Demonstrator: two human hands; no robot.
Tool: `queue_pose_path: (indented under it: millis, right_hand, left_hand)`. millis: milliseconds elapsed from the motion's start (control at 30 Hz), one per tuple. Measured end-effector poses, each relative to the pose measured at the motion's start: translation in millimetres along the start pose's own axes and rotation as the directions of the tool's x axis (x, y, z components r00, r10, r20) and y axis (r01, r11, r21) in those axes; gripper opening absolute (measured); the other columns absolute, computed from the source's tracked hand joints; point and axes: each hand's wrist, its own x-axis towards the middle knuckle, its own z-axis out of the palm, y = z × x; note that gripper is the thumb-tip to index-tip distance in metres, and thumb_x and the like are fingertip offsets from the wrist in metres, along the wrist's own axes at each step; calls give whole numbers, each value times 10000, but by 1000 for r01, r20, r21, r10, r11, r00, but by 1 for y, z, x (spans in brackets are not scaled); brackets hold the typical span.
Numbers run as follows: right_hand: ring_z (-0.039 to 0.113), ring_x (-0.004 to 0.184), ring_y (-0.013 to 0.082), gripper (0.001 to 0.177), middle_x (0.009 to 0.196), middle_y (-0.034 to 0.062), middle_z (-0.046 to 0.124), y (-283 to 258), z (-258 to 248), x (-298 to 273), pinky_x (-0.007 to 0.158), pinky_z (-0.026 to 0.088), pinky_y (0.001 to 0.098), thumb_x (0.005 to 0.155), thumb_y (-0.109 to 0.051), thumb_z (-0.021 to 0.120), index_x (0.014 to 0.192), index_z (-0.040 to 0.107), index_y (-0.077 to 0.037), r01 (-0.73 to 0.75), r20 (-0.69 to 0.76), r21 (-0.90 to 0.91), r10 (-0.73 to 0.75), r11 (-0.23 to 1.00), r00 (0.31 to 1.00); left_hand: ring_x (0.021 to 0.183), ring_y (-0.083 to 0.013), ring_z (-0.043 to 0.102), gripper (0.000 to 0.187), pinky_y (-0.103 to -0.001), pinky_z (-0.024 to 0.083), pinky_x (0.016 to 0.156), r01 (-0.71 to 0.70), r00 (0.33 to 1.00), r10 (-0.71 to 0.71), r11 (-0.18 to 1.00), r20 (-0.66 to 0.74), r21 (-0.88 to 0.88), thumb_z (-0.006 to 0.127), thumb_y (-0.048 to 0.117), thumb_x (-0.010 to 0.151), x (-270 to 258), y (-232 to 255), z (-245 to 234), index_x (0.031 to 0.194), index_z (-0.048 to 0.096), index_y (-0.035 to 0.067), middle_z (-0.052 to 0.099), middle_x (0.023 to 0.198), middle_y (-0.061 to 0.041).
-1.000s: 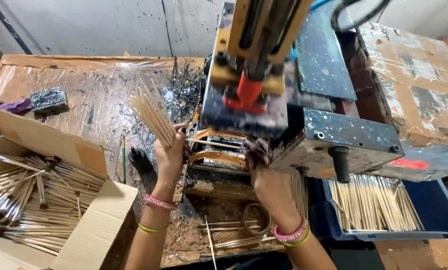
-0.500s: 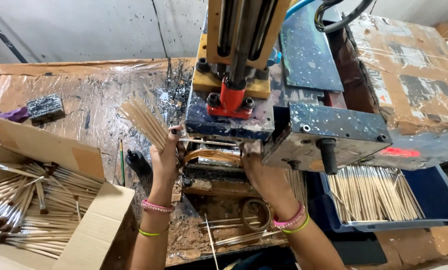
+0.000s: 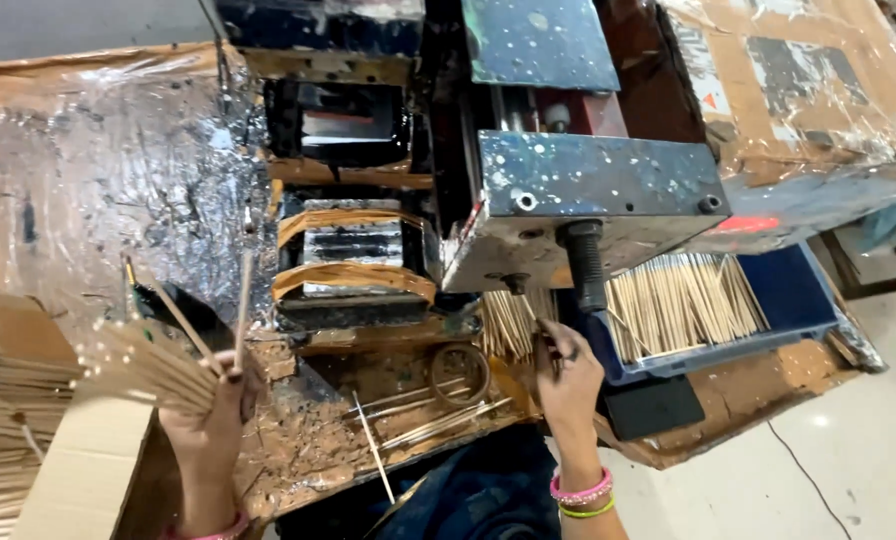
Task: Feeding wooden sticks into an incense-making machine and managing the output into containers.
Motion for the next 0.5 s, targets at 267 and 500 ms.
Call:
queue_pose_path:
  millis: [267, 500]
  right_hand:
    - [627, 701, 51, 467, 882, 52, 734, -36, 24, -6, 610, 501, 206, 965, -235, 671, 1406, 606, -97, -514, 610, 742, -115, 432, 784]
    - [711, 1013, 157, 190, 1141, 36, 710, -91, 50, 64, 875, 601, 310, 1011, -43, 709, 1186, 697, -115, 205, 331, 678, -542, 706, 773]
  left_hand:
    - [590, -10, 702, 205, -159, 561, 428, -457, 684, 154, 853, 713, 253, 729, 118, 885, 15, 38, 58, 1079, 743, 55, 802, 847, -26]
    - [453, -51, 544, 164, -177, 406, 352, -100, 967, 102, 995, 235, -21, 643, 146, 979, 75, 87, 40, 1048, 742, 34, 685, 659, -35]
